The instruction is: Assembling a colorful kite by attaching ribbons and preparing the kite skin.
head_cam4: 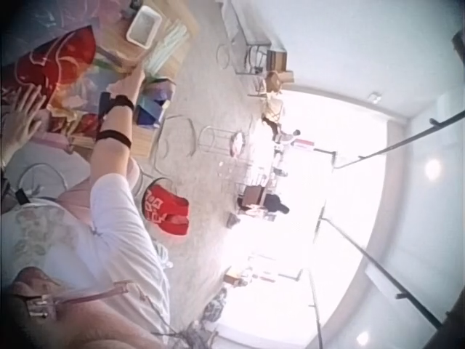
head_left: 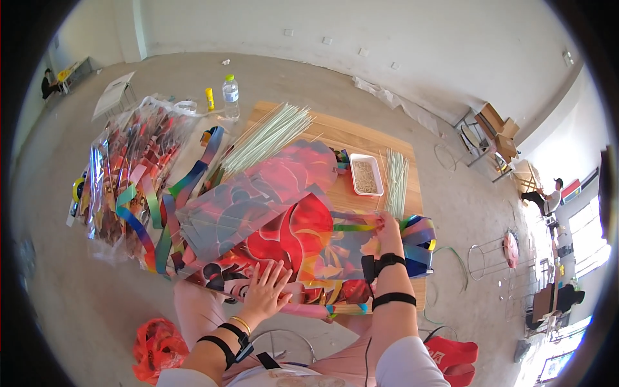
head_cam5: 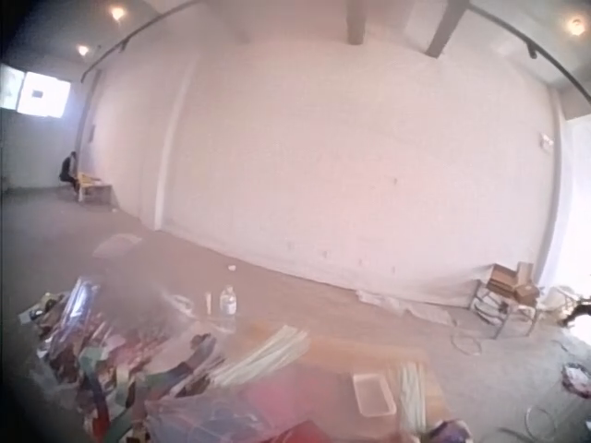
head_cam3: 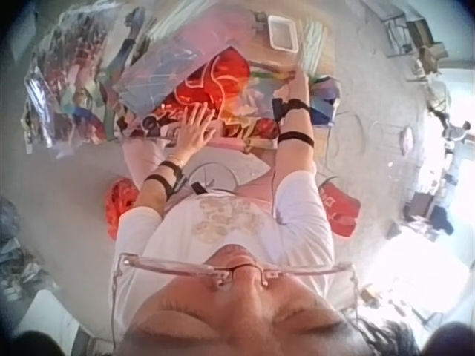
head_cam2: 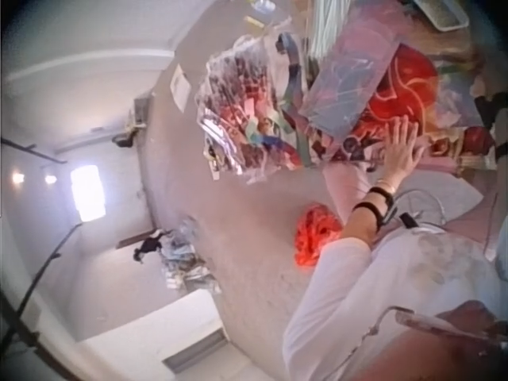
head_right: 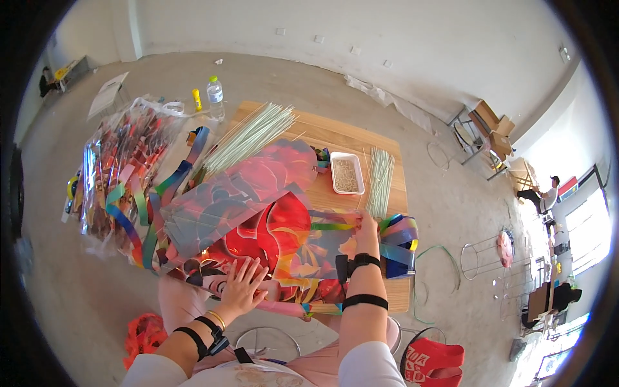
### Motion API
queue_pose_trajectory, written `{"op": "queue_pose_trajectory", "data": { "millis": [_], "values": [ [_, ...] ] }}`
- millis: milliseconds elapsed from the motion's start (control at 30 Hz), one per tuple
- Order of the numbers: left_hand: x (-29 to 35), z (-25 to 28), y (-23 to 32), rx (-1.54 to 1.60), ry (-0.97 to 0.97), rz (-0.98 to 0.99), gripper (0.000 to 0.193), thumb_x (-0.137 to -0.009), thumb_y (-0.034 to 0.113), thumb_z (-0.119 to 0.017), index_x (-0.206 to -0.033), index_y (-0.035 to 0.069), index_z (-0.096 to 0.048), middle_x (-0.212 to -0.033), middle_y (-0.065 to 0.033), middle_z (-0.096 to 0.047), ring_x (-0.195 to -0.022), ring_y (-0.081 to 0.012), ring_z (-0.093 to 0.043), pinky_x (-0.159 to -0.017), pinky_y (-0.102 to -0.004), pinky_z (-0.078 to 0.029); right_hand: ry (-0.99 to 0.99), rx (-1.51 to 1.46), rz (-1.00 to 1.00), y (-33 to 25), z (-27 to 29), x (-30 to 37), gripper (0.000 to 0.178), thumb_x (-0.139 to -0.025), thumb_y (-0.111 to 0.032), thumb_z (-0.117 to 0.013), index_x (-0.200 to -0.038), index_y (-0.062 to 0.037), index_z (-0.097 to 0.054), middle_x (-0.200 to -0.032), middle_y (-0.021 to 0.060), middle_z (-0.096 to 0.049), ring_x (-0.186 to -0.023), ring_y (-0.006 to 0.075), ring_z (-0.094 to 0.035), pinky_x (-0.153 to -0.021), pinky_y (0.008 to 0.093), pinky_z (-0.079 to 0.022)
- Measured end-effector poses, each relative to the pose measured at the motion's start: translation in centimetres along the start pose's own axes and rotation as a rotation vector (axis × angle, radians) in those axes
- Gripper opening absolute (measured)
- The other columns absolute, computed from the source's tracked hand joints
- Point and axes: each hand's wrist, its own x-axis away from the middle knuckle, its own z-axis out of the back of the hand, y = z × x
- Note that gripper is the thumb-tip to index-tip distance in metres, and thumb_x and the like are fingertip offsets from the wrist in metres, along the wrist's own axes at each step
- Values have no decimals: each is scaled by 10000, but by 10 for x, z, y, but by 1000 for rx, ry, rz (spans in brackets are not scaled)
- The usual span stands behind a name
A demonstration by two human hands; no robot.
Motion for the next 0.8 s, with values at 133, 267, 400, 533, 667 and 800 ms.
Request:
{"op": "queue_pose_trajectory", "data": {
  "millis": [133,267,400,533,667,800],
  "values": [
    [8,-2,-8,-31,19,18,633,-848,447,-520,-1398,153,-407,-1445,-148,-361,-1346,-347,-305,-1109,-566,-170,-85,-510,-35,-11,-6,22,196,-924,-239,-517,-905,-45,-537,-778,70,-573,-650,161,-516,-568,244,-431],
    [8,-1,-8,-16,29,22,627,-850,442,-523,-1395,154,-410,-1446,-146,-360,-1348,-340,-303,-1114,-561,-162,-169,-564,120,-58,-19,53,285,-948,-240,-482,-1088,4,-526,-998,134,-582,-847,202,-557,-655,268,-488],
    [9,-2,-8,-12,21,19,622,-855,439,-523,-1395,154,-409,-1455,-144,-350,-1360,-337,-289,-1115,-558,-157,-294,-495,398,-90,-64,89,323,-937,-161,-504,-1185,45,-531,-1077,92,-589,-1058,233,-551,-930,293,-441],
    [16,-3,-11,-23,27,56,616,-861,451,-521,-1395,167,-408,-1461,-126,-353,-1357,-319,-307,-1107,-561,-174,-500,148,535,-51,-121,169,408,-894,-161,-593,-1270,-22,-518,-1202,90,-576,-1120,212,-533,-974,293,-395],
    [8,-6,-6,2,51,12,615,-858,452,-525,-1390,166,-411,-1450,-129,-368,-1368,-317,-289,-1107,-564,-172,-746,756,933,48,-139,226,431,-860,-140,-624,-1264,-35,-516,-1232,136,-566,-1170,270,-514,-966,383,-413],
    [12,-7,-7,-26,-130,49,634,-853,443,-523,-1398,146,-395,-1431,-142,-393,-1369,-319,-283,-1108,-565,-163,-897,918,963,132,-156,258,528,-797,-183,-659,-1275,-32,-490,-1286,185,-497,-1213,338,-458,-1016,432,-367]
  ]
}}
